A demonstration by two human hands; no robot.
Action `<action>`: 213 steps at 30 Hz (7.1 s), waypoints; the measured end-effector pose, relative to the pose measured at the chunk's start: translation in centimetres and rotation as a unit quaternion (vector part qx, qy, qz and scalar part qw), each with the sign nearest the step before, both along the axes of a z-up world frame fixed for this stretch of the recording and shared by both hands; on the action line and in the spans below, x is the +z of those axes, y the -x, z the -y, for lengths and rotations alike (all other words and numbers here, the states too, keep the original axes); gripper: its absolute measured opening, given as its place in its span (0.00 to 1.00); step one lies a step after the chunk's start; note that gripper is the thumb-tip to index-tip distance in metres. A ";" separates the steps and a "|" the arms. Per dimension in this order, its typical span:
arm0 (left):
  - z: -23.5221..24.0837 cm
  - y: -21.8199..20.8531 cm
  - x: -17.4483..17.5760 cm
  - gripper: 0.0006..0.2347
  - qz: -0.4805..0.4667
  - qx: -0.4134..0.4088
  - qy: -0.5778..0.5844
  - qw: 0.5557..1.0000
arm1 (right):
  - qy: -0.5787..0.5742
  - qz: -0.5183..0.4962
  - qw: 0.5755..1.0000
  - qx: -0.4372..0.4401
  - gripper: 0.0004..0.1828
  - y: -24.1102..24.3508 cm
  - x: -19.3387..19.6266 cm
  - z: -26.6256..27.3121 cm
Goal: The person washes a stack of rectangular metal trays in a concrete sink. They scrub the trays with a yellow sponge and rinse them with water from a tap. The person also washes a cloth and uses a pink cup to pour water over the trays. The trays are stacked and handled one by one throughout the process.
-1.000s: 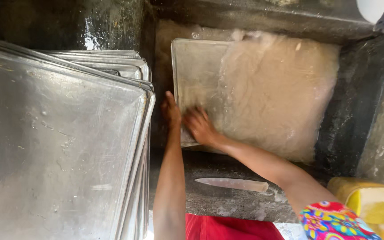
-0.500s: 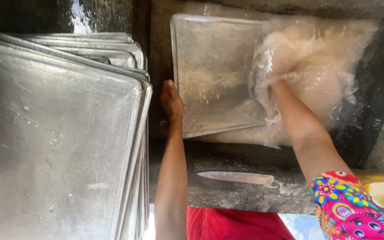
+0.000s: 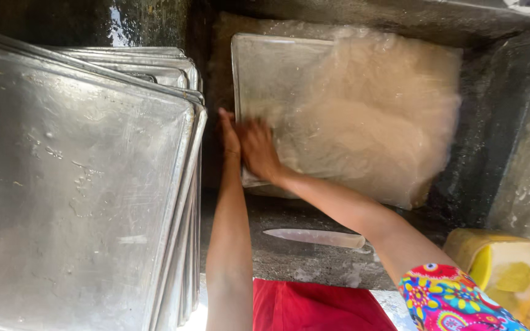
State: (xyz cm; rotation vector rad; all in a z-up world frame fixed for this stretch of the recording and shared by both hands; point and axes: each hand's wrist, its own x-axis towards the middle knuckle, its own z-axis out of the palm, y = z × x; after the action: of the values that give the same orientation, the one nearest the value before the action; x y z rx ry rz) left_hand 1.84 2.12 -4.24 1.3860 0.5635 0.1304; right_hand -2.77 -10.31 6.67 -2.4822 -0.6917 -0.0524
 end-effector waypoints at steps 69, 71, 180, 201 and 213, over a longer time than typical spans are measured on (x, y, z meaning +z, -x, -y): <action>-27.9 41.1 28.4 0.24 0.087 0.238 -0.023 0.967 | -0.084 -0.018 0.958 -0.272 0.05 -26.9 16.0 24.0; -25.0 41.4 29.4 0.23 0.059 0.324 0.002 0.944 | -0.107 0.035 0.951 -0.287 0.14 -31.4 18.4 23.5; -31.7 38.1 24.7 0.32 -0.061 0.313 -0.383 0.867 | 0.171 0.266 0.777 0.544 0.24 19.3 26.3 -29.3; -31.7 37.7 23.9 0.31 -0.088 0.315 -0.381 0.865 | 0.285 0.126 0.843 0.439 0.34 23.7 27.7 -27.0; -31.9 38.1 22.7 0.31 -0.062 0.328 -0.383 0.861 | 0.242 0.022 0.898 0.366 0.36 27.2 28.9 -26.0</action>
State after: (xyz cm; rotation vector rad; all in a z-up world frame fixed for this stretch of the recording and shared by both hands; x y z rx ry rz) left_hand -36.25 33.98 18.50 1.9194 1.1636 0.9057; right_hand -30.01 15.66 35.53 -2.4800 -1.7938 0.3916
